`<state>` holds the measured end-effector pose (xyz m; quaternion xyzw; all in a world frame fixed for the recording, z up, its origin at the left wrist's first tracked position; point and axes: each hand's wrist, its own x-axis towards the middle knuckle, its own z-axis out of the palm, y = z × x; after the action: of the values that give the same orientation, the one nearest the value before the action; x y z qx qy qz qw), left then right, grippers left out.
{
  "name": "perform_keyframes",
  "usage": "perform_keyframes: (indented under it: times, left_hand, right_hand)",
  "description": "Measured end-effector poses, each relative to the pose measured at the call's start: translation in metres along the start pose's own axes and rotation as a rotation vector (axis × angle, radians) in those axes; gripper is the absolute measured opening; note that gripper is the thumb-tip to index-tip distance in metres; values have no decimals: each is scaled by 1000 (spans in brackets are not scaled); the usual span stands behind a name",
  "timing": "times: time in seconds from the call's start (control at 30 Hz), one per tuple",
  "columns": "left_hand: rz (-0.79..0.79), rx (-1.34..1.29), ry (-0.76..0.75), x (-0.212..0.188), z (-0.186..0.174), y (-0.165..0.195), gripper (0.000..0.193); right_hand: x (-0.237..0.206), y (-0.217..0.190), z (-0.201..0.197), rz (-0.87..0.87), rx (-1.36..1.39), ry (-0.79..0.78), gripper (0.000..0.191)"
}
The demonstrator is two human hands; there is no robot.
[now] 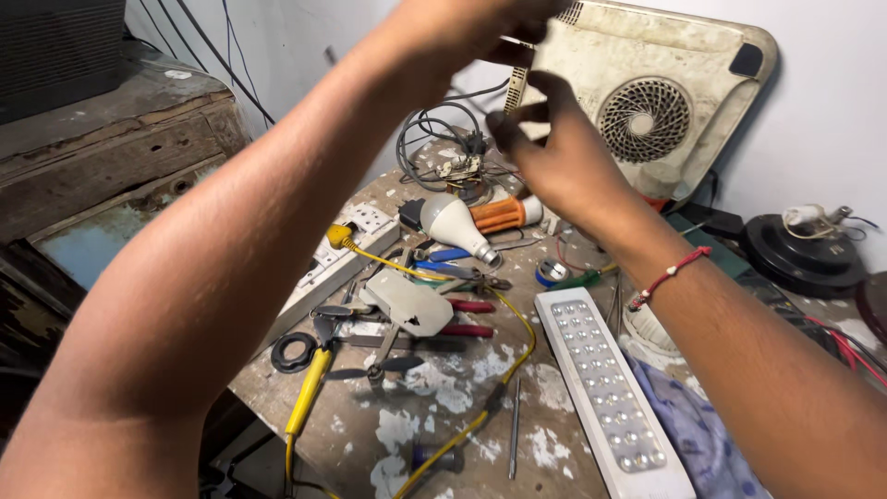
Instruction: The person uses a screwdriver to open the casing of an LED emergency light, wipes the housing with a cloth, connects its wires to a power strip, and reassembles the fixture, handling the light bar and its parts on a cluttered workbench.
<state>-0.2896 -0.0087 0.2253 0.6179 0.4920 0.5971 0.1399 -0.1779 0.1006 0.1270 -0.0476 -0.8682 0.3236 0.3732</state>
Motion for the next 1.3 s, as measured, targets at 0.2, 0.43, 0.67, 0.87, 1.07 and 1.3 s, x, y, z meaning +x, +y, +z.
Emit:
perform_keyframes:
  times: [0.2, 0.43, 0.67, 0.87, 1.07, 1.3]
  left_hand:
    - [-138, 187, 79, -34, 55, 28, 40]
    - [533, 205, 21, -81, 86, -12, 110]
    - [106, 645, -37, -125, 100, -59, 20]
    - [-167, 642, 8, -144, 87, -57, 23]
    - [-141, 407, -97, -172, 102, -62, 38]
    - [-110, -47, -109, -179, 158, -66, 69]
  right_hand:
    - [-25, -23, -31, 1, 294, 44, 24]
    - [-72, -61, -94, 390, 441, 88, 26]
    - [-123, -57, -174, 487, 598, 214, 32]
    - [-148, -6, -267, 380, 1037, 211, 23]
    - [-150, 0, -277, 537, 1200, 154, 16]
    - [-166, -37, -197, 739, 1048, 85, 26]
